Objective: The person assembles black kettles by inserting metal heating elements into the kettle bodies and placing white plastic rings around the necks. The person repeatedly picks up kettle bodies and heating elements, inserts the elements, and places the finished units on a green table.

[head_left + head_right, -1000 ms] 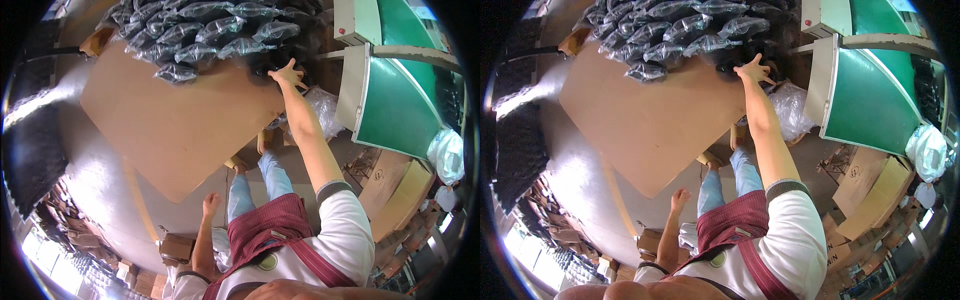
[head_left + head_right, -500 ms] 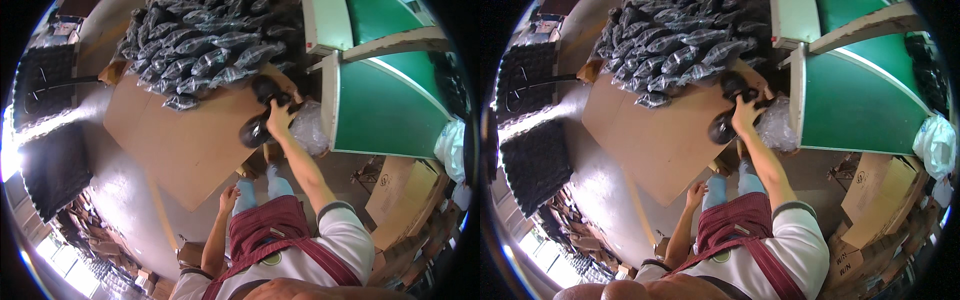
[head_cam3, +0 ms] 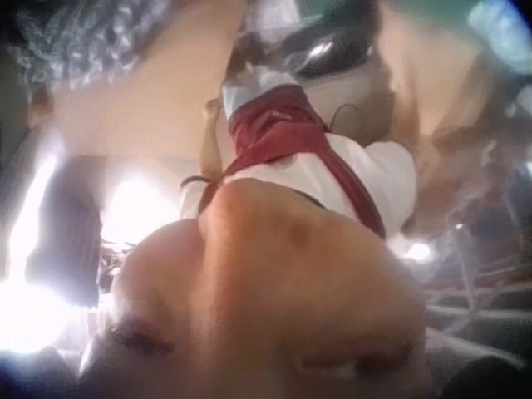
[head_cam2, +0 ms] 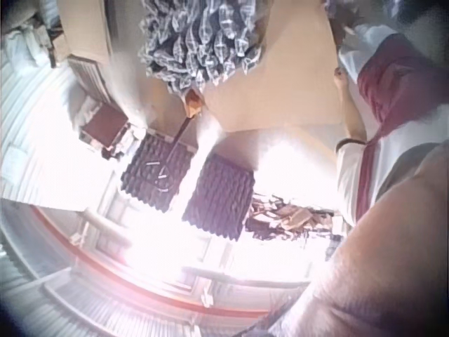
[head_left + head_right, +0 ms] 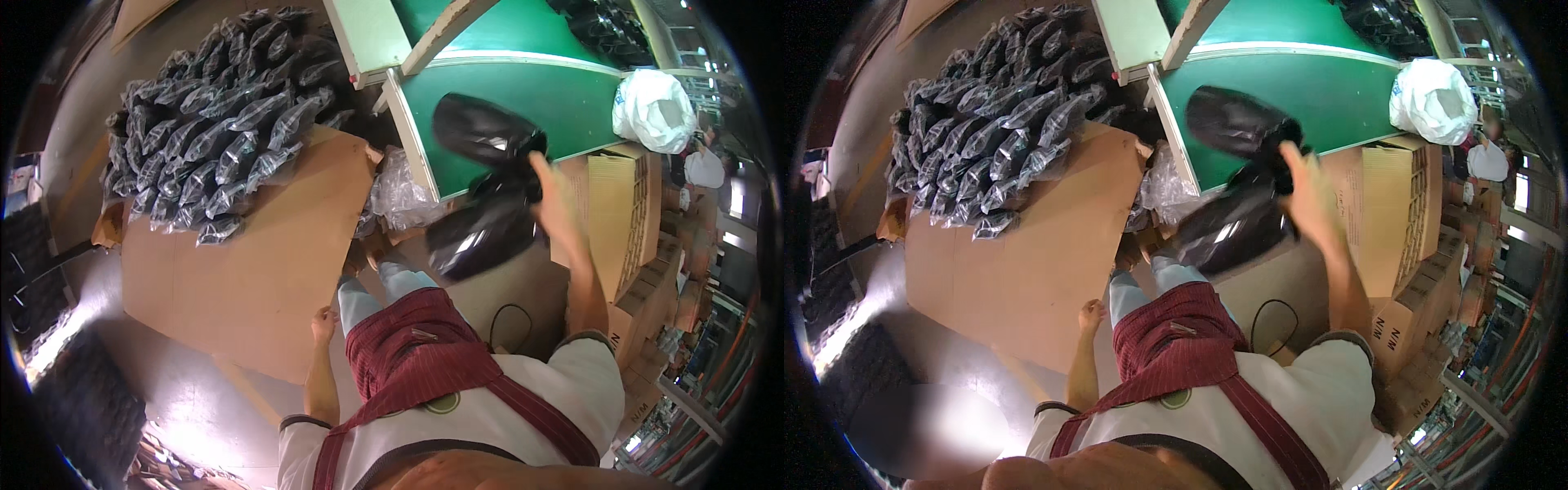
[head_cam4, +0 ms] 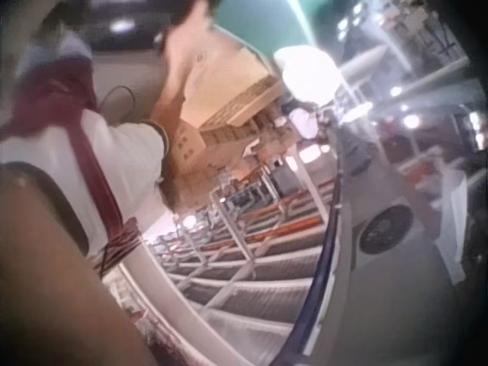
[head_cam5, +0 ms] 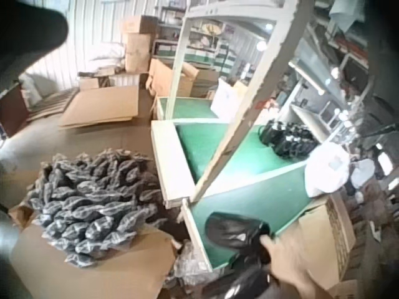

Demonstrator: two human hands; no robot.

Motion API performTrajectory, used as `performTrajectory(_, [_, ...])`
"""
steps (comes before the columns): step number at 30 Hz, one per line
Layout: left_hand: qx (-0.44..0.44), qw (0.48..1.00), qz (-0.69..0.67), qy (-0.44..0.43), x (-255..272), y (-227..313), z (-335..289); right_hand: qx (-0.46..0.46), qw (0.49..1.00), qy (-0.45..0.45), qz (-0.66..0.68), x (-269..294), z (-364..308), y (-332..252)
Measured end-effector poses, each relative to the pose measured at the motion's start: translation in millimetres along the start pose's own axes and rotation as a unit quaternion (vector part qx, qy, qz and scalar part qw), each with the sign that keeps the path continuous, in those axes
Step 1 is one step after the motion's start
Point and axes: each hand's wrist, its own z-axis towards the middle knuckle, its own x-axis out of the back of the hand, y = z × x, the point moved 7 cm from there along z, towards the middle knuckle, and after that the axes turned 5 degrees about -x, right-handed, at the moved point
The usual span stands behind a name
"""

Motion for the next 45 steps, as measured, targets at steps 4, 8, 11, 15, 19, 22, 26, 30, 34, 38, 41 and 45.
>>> performTrajectory(4, [-0.057,0.998,0.001,0.018,17.4,18.3,21.3,-0.061,0.987,0.016,-0.149,-10.6,116.2,79.1])
performTrajectory(8, [-0.071,0.996,-0.017,0.044,35.4,50.4,11.6,-0.097,0.978,0.027,-0.185,-24.2,196.9,139.5])
performTrajectory(11, [-0.047,0.997,0.022,0.059,43.2,48.8,5.0,-0.138,0.972,0.046,-0.183,-27.1,223.2,160.7])
performTrajectory(15, [-0.019,0.997,0.046,0.055,41.5,41.1,7.1,-0.112,0.986,0.088,-0.088,-17.8,239.3,181.7])
performTrajectory(19, [-0.051,0.993,0.085,0.07,38.1,34.1,24.3,-0.12,0.977,0.135,-0.117,-37.8,227.7,186.4])
performTrajectory(22, [-0.043,0.992,0.099,0.064,39.4,44.2,36.9,-0.115,0.98,0.141,-0.085,-32.1,240.6,211.1])
performTrajectory(26, [-0.05,0.992,0.098,0.063,51.2,66.3,44.4,-0.118,0.992,0.021,0.038,-16.9,272.5,237.5])
performTrajectory(30, [-0.055,0.992,0.084,0.073,66.8,60.8,51.9,-0.227,0.966,-0.088,0.083,-12.7,262.5,202.3])
performTrajectory(34, [-0.06,0.989,0.09,0.098,90.9,53.5,68.9,-0.265,0.963,-0.042,0.02,-13.5,241.3,216.7])
performTrajectory(38, [-0.108,0.972,0.1,0.182,142.4,68.7,103.7,-0.18,0.959,0.21,-0.06,16.9,219.7,189.3])
performTrajectory(41, [-0.147,0.933,0.137,0.298,194.7,102.9,125.9,0.109,0.902,0.419,-0.009,-9.7,134.4,-61.0])
performTrajectory(45, [-0.268,0.836,0.315,0.361,257.5,207.5,152.3,0.318,0.937,0.056,0.13,-188.2,105.2,-235.2])
